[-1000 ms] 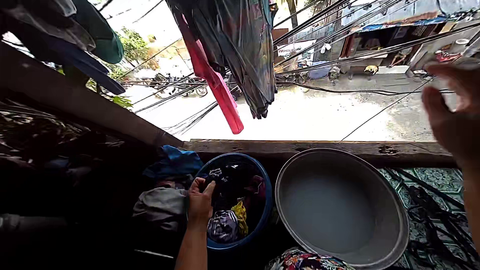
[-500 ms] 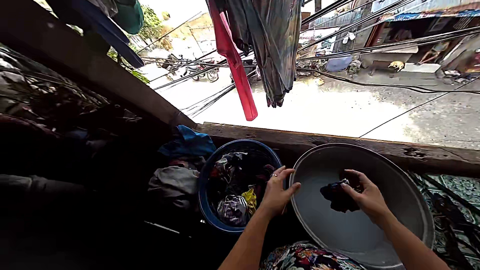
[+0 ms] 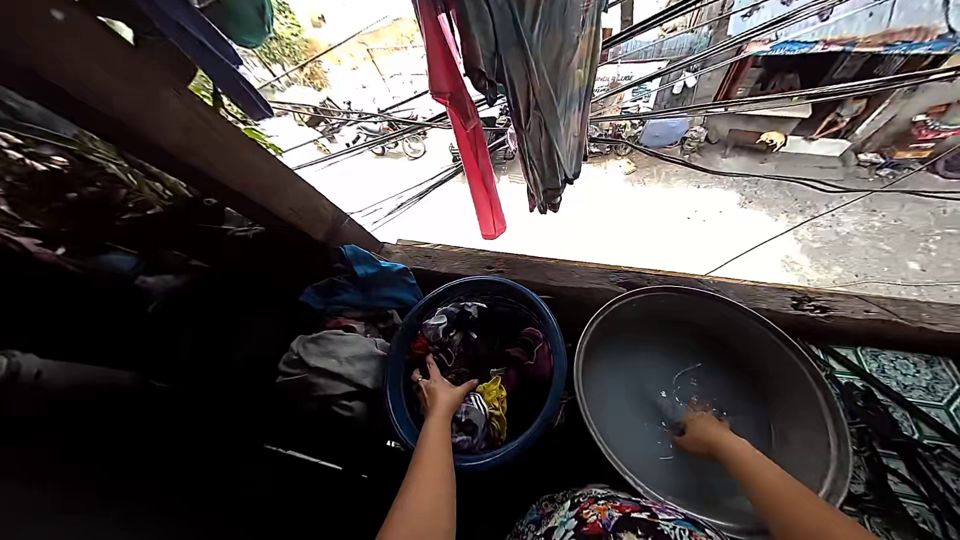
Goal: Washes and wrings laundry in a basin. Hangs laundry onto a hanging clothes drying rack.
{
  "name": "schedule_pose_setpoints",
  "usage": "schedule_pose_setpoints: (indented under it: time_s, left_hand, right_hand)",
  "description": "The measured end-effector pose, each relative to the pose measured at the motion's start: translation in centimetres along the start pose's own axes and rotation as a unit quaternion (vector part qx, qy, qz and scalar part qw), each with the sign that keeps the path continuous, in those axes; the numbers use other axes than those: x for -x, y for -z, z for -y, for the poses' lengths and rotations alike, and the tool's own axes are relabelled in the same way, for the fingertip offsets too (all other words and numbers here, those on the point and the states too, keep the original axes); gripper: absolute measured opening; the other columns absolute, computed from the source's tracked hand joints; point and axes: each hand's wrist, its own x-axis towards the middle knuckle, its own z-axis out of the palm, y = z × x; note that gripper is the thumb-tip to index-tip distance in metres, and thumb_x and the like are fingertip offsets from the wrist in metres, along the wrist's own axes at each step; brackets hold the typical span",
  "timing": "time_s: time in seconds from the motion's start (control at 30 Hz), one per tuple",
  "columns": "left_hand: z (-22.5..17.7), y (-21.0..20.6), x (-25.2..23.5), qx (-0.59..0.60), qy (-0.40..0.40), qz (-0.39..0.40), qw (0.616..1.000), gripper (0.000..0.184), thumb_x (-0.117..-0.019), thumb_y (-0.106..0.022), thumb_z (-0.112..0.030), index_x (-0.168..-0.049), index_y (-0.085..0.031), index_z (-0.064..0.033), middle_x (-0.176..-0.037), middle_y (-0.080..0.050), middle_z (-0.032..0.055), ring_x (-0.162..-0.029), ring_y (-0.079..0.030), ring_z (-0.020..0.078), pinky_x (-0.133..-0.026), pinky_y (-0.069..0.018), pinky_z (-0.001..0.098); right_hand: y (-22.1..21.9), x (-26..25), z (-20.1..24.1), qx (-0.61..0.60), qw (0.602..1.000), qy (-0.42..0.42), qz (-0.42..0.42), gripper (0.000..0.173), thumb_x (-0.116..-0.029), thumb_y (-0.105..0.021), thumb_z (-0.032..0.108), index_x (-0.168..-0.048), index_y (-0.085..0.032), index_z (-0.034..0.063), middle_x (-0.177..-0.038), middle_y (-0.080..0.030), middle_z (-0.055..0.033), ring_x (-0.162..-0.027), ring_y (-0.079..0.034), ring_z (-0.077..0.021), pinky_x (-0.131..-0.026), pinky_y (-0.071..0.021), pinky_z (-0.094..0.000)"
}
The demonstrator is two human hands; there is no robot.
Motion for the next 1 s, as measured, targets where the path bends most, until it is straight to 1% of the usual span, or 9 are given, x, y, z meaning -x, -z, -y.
schedule_pose_setpoints:
  time_s: [0.1,0.17,0.27,0.43,0.53,0.7,0.8,0.9,1.0]
  left_hand:
    - [1.1,1.1,-0.2,0.009,-0.034,0.015,0.999,0.108,-0.0731,-0.093,-0.04,-0.156,-0.033,-0.0061,-0.155,-0.03,0.0371,-0.138,-0.042,0.0519,-0.112,-0.0384,0.0583]
    - [1.5,1.2,0.5,0.006,-0.054,0.02,0.998,0.076,-0.0828,-0.086,-0.028,-0.144,-0.05,-0.0022,-0.147,-0.042,0.0349,-0.133,-0.048,0.0483,-0.11,-0.0399,0.0567]
    - [1.6,1.1,1.7,-0.022,-0.075,0.021,0.997,0.05,-0.0928,-0.072,-0.013,-0.138,-0.056,0.0004,-0.141,-0.05,0.0309,-0.131,-0.052,0.0428,-0.109,-0.043,0.0522]
    - [3.0,2.2,3.3,0.08,-0.155,-0.066,0.982,0.036,-0.0835,-0.073,0.004,-0.118,-0.065,0.0096,-0.12,-0.06,0.0355,-0.118,-0.056,0.0484,-0.103,-0.0416,0.0588]
    - [3.7,3.1,3.8,0.131,-0.196,-0.102,0.967,0.032,-0.0816,-0.076,0.005,-0.112,-0.066,0.011,-0.112,-0.062,0.0348,-0.111,-0.058,0.0482,-0.099,-0.0427,0.0605]
    - [2.6,5.8,4.5,0.23,-0.244,-0.123,0.934,0.033,-0.0847,-0.075,0.0,-0.114,-0.063,0.0092,-0.113,-0.063,0.0286,-0.108,-0.061,0.0378,-0.095,-0.0473,0.0552]
    - [0.9,7.9,4.8,0.291,-0.263,-0.123,0.912,0.03,-0.0845,-0.074,0.0,-0.112,-0.063,0.0034,-0.107,-0.063,0.0178,-0.097,-0.063,0.0235,-0.085,-0.0521,0.0444]
    - [-1.1,10.0,5.7,0.394,-0.277,-0.104,0.87,0.03,-0.084,-0.071,0.006,-0.109,-0.06,-0.0055,-0.097,-0.063,0.0,-0.083,-0.063,0.0034,-0.074,-0.0556,0.0233]
    - [-3.3,11.7,7.2,0.503,-0.274,-0.069,0.816,0.034,-0.0851,-0.066,0.011,-0.107,-0.058,-0.0132,-0.095,-0.065,-0.007,-0.083,-0.065,0.0003,-0.073,-0.058,0.0216]
  right_hand:
    - [0.4,0.6,-0.5,-0.042,0.998,0.004,-0.053,0.06,-0.0941,-0.07,0.027,-0.145,-0.054,0.0002,-0.156,-0.038,-0.032,-0.149,-0.029,-0.0499,-0.115,-0.0246,-0.0727]
    - [0.7,0.8,-0.3,-0.075,0.991,0.02,-0.11,0.058,-0.0881,-0.073,0.013,-0.143,-0.057,0.0012,-0.154,-0.036,-0.0361,-0.144,-0.033,-0.054,-0.114,-0.0308,-0.0687]
    - [1.5,1.0,-0.6,-0.177,0.971,0.048,-0.156,0.045,-0.0871,-0.071,0.009,-0.132,-0.068,0.01,-0.139,-0.059,-0.024,-0.131,-0.054,-0.0405,-0.109,-0.042,-0.0585]
    - [1.3,2.7,-1.2,-0.413,0.873,0.148,-0.213,0.039,-0.0894,-0.075,0.008,-0.127,-0.068,0.0048,-0.122,-0.069,-0.0177,-0.113,-0.066,-0.0262,-0.102,-0.0498,-0.0462]
    - [0.7,4.0,-1.3,-0.425,0.85,0.169,-0.262,0.039,-0.0898,-0.072,0.008,-0.129,-0.067,0.0039,-0.122,-0.069,-0.0169,-0.112,-0.066,-0.0251,-0.1,-0.0509,-0.0456]
    - [-0.5,4.6,-1.2,-0.334,0.859,0.168,-0.348,0.032,-0.0885,-0.069,0.001,-0.121,-0.073,0.0027,-0.132,-0.065,-0.0218,-0.125,-0.061,-0.0347,-0.106,-0.0467,-0.0514]
    - [-0.5,3.8,-1.3,-0.288,0.893,0.14,-0.315,0.036,-0.0906,-0.07,0.006,-0.127,-0.071,0.0053,-0.14,-0.059,-0.0241,-0.132,-0.055,-0.038,-0.11,-0.0436,-0.0529]
    - [0.1,3.8,-0.7,-0.238,0.935,0.093,-0.246,0.046,-0.0947,-0.07,0.018,-0.14,-0.063,0.0088,-0.152,-0.048,-0.027,-0.143,-0.043,-0.043,-0.117,-0.0342,-0.0566]
    - [0.4,4.1,-0.1,-0.228,0.938,0.076,-0.249,0.047,-0.096,-0.068,0.021,-0.141,-0.062,0.0096,-0.153,-0.045,-0.0286,-0.143,-0.04,-0.0465,-0.118,-0.0316,-0.059]
